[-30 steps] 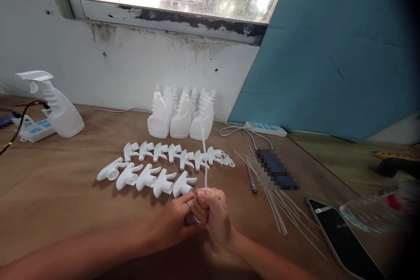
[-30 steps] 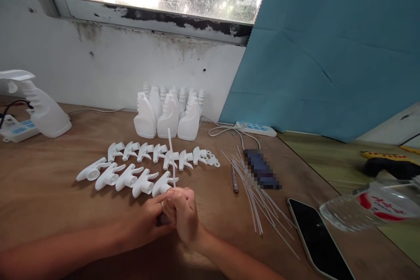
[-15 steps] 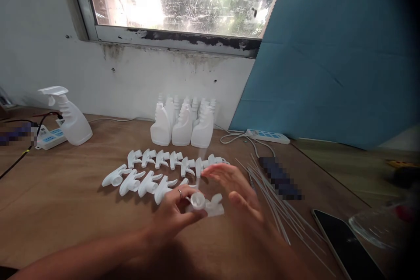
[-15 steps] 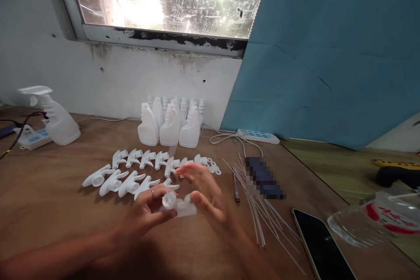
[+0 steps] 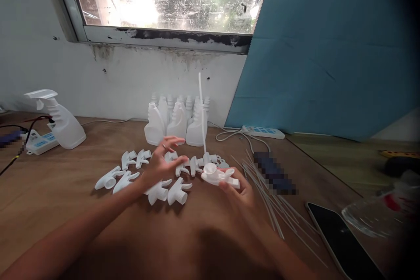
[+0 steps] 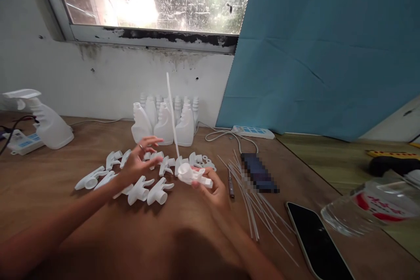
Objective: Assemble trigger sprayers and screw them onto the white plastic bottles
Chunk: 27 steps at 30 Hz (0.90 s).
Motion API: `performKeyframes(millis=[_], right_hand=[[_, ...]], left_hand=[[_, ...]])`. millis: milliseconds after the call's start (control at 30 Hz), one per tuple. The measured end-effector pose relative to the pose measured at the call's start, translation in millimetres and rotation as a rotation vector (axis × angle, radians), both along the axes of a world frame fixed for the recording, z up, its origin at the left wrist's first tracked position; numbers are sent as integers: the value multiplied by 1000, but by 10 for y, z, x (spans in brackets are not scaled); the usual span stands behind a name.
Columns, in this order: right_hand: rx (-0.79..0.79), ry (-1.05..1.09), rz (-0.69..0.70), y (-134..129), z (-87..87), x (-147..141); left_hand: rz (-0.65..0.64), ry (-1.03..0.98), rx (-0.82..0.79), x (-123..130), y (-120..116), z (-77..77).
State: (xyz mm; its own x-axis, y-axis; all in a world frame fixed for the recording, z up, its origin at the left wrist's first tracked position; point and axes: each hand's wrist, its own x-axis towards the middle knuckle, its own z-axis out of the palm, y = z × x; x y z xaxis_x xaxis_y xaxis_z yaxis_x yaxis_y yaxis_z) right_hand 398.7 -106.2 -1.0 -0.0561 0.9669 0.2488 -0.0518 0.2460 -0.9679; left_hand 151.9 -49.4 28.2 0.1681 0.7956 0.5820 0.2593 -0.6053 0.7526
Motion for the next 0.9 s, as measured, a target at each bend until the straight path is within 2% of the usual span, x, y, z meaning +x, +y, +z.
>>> performKeyframes(millis=[67, 133, 233, 333, 433, 533, 633, 800, 900], right_hand=[[57, -46, -92, 55, -20, 101], [101, -62, -135, 110, -52, 161], [152, -61, -178, 167, -112, 178], [177, -101, -222, 192, -166, 170], [190, -126, -257, 203, -190, 189], [180, -107, -288, 209, -174, 219], [193, -90, -301, 207, -140, 232], [209, -177, -272, 202, -141, 236], [211, -250, -255, 214, -197, 248]], left_hand=[[287, 22, 78, -272, 383, 7], [584, 43, 37, -535, 768, -8], [725, 37, -41, -784, 1224, -83], [737, 69, -112, -819, 1455, -191], [711, 125, -143, -760, 1460, -259], [711, 177, -76, -745, 1303, -246], [707, 242, 56, -810, 1089, -187], [738, 482, 381, -950, 818, -115], [742, 540, 450, -978, 728, -85]])
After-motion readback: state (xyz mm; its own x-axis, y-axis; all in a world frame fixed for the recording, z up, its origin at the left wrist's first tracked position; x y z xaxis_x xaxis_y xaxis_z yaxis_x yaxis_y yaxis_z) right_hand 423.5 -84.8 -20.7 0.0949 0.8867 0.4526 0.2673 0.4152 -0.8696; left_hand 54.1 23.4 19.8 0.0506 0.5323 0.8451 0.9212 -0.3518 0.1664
